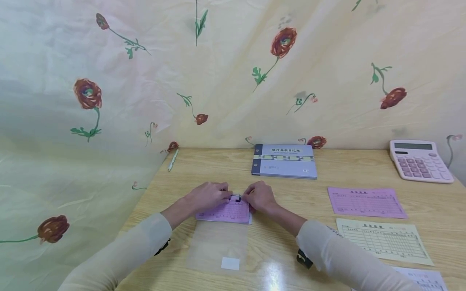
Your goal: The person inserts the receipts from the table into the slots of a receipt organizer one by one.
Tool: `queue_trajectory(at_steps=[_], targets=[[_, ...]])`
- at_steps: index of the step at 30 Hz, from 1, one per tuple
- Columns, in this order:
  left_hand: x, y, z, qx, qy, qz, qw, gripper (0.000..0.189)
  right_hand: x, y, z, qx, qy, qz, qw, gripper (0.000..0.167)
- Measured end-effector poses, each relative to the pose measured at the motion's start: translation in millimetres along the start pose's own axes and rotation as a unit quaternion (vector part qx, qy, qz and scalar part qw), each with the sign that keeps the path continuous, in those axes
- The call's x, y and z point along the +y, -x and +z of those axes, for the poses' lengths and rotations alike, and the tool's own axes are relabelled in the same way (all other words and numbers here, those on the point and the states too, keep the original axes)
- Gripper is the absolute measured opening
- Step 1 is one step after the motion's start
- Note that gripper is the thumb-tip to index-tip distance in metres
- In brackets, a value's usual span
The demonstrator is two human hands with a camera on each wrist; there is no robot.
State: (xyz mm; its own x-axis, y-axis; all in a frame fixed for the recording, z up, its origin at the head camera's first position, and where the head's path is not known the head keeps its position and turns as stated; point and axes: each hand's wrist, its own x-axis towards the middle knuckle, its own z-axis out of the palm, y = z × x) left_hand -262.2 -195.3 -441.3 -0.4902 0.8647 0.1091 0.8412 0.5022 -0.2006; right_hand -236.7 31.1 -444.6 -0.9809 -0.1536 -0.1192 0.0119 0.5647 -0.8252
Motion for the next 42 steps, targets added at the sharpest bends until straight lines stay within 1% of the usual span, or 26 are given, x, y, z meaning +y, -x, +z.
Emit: queue_trajectory(at_steps=[2,4,7,9,13,15,17,21,23,26,31,37,40,42], targets=[[-0.4,1.2,-3.0,-0.003,0.021,-0.013,0.9997,0.026,1,-0.2,-1,0.0,0.022,-0.015,0.9997,0.009],[-1.0,3.0,-5.0,-0.005,0.029,-0.02,0.9994,0.027,2,-0.1,-3,0.001,0.046,-0.027,0.9986,0.013],[-2.2,4.8,-6.1,-0.005,0.03,-0.017,0.9994,0.029,3,-0.3,-6,0.005,0.07,-0.033,0.997,0.015],[-3.2,5.3,-6.1,-0.007,0.035,-0.021,0.9991,0.03,3,0.0,-8,0.007,0.081,-0.037,0.996,0.013],[-5.8,4.9,-6.6,-0.012,0.063,-0.043,0.997,0.032,5,0.4,-13,0.008,0.1,-0.056,0.9934,0.009],[-8.2,4.6,-6.3,-0.007,0.083,-0.047,0.9954,0.032,6,0.7,-15,0.006,0.106,-0.066,0.9922,0.006],[-10.0,4.4,-6.6,0.006,0.102,-0.044,0.9938,0.031,7,0.9,-17,0.004,0.109,-0.071,0.9915,0.003],[-12.6,4.1,-4.9,0.027,0.125,-0.035,0.9912,0.028,11,0.9,-22,-0.01,0.082,-0.065,0.9944,0.007],[-12.2,3.4,-4.7,0.028,0.127,-0.036,0.9908,0.029,12,1.2,-24,-0.019,0.067,-0.062,0.9957,0.009],[-10.7,2.3,-5.1,0.019,0.129,-0.044,0.9905,0.031,13,3.4,-29,-0.031,0.04,-0.061,0.9968,0.011],[-7.2,1.0,-5.4,0.004,0.129,-0.057,0.9901,0.031,14,10.1,-33,-0.039,0.0,-0.068,0.9969,0.012],[-5.5,0.4,-4.0,-0.012,0.139,-0.077,0.9872,0.029,17,20.1,-30,-0.058,-0.037,-0.053,0.9962,0.012],[-5.3,-0.5,-2.8,-0.02,0.142,-0.083,0.9862,0.029,17,22.6,-29,-0.045,-0.055,-0.044,0.9965,0.013],[-5.4,-1.1,-1.5,-0.023,0.141,-0.084,0.9862,0.029,17,23.3,-28,-0.032,-0.074,-0.026,0.9964,0.013]])
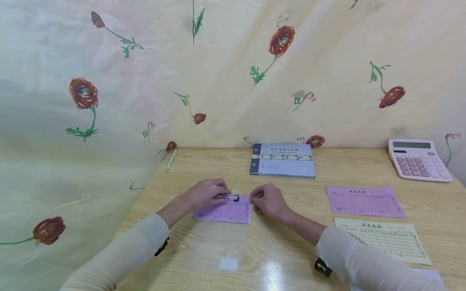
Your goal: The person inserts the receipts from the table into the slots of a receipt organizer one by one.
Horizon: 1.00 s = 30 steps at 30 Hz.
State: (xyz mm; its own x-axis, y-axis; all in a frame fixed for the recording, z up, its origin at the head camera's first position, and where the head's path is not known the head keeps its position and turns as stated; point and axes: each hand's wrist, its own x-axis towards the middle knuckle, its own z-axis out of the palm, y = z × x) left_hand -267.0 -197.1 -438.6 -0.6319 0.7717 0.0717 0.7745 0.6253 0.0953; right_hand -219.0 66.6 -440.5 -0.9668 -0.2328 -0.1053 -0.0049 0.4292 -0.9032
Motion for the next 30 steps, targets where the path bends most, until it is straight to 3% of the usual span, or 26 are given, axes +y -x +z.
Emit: queue_trajectory(at_steps=[4,8,12,19,25,30], targets=[[-0.6,0.1,0.4,0.002,-0.006,0.0,1.0,0.03,-3,-0.8,3,0.018,-0.06,0.039,0.9973,0.015],[0.4,0.6,0.7,-0.001,0.0,-0.006,1.0,0.029,-6,-0.1,6,0.015,-0.134,0.083,0.9874,0.019],[1.8,-0.1,1.0,-0.008,0.007,-0.012,0.9999,0.028,-9,2.7,8,0.009,-0.166,0.116,0.9792,0.024],[2.9,-1.5,-2.2,-0.015,0.003,-0.011,0.9998,0.029,-12,1.5,10,0.0,-0.101,0.096,0.9903,0.024],[3.8,-5.9,-4.3,-0.031,-0.039,0.027,0.9984,0.026,-10,1.7,13,0.005,-0.04,0.052,0.9978,0.011],[4.5,-8.1,-5.6,-0.033,-0.067,0.059,0.9954,0.02,-10,-0.4,15,0.009,-0.025,0.047,0.9985,0.009]])
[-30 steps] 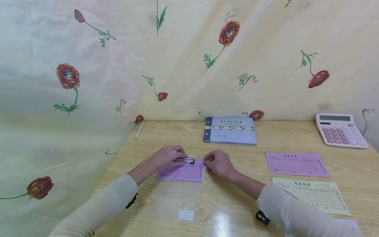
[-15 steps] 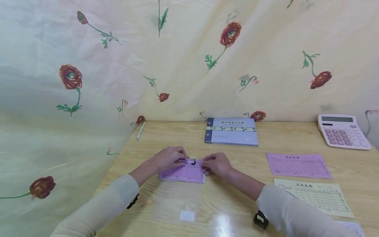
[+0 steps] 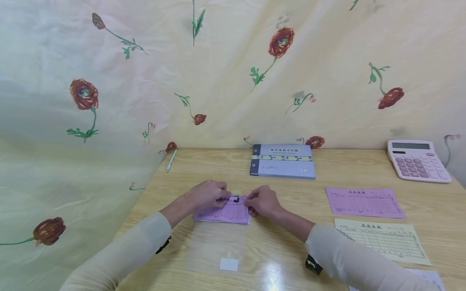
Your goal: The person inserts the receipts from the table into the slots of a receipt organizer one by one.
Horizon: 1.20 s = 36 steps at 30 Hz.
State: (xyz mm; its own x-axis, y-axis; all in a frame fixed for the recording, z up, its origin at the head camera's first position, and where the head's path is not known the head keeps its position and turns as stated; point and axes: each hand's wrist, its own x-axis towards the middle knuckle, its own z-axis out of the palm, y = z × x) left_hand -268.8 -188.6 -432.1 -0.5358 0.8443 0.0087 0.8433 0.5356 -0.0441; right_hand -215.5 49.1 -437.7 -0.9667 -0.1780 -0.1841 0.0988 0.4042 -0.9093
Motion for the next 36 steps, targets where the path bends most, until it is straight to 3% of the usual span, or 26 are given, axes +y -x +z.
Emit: queue_trajectory(at_steps=[13,21,36], targets=[[1.5,-3.7,-1.3,-0.008,-0.035,0.019,0.9992,0.019,2.0,-1.2,0.4,0.0,-0.008,0.011,0.9999,0.009],[3.3,-3.4,-4.9,-0.014,-0.017,0.008,0.9997,0.02,-0.6,-1.9,-0.8,-0.003,-0.023,0.032,0.9992,0.01],[0.5,-3.1,-2.3,0.005,-0.022,0.03,0.9993,0.017,-3.4,-4.0,0.0,-0.005,0.006,0.04,0.9992,0.009]])
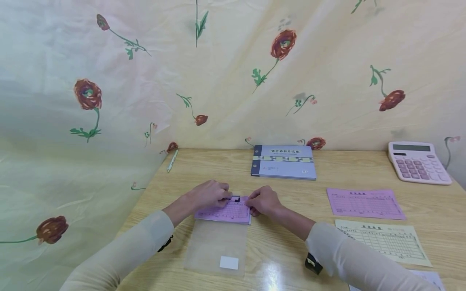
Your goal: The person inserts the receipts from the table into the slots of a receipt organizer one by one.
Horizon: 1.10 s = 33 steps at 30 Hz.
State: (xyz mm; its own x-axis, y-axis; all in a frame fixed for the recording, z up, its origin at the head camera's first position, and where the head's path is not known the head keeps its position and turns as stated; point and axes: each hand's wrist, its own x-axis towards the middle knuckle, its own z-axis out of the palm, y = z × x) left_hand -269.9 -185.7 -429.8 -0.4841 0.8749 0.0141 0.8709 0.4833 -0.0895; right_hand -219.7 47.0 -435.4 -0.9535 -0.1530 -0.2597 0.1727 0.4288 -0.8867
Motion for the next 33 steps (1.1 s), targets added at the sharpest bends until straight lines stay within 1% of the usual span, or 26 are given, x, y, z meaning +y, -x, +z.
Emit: queue_trajectory(at_steps=[6,14,19,21,24,28,29,31,33], targets=[[0.3,-0.3,0.5,-0.008,-0.004,-0.005,1.0,0.017,-1,0.3,0,-0.003,0.003,0.001,1.0,0.009],[3.0,-0.2,-2.4,-0.014,0.01,-0.022,0.9996,0.016,-1,-0.1,-1,-0.007,-0.006,-0.003,1.0,0.009],[2.4,-0.2,-2.2,-0.018,0.009,-0.028,0.9994,0.016,-1,-1.0,-1,-0.016,0.005,-0.014,0.9998,0.011],[2.2,-0.1,-1.3,-0.016,0.014,-0.031,0.9993,0.016,1,-2.6,-1,-0.017,0.022,-0.023,0.9993,0.01],[2.0,0.0,-0.3,-0.011,0.017,-0.032,0.9993,0.015,2,-4.9,-2,-0.007,0.068,-0.03,0.9972,0.01],[2.0,-1.0,-1.6,-0.01,0.014,-0.032,0.9993,0.014,3,-5.9,-8,0.013,0.143,-0.049,0.9884,0.023],[2.0,-1.2,-1.6,-0.013,0.012,-0.034,0.9993,0.014,4,-6.0,-10,0.018,0.154,-0.055,0.9864,0.026],[2.0,-1.5,-1.3,-0.018,0.009,-0.037,0.9991,0.015,5,-5.5,-15,0.021,0.158,-0.065,0.985,0.025],[2.3,-1.4,-1.1,-0.023,0.007,-0.042,0.9988,0.016,7,-4.8,-21,0.018,0.148,-0.075,0.986,0.02]])
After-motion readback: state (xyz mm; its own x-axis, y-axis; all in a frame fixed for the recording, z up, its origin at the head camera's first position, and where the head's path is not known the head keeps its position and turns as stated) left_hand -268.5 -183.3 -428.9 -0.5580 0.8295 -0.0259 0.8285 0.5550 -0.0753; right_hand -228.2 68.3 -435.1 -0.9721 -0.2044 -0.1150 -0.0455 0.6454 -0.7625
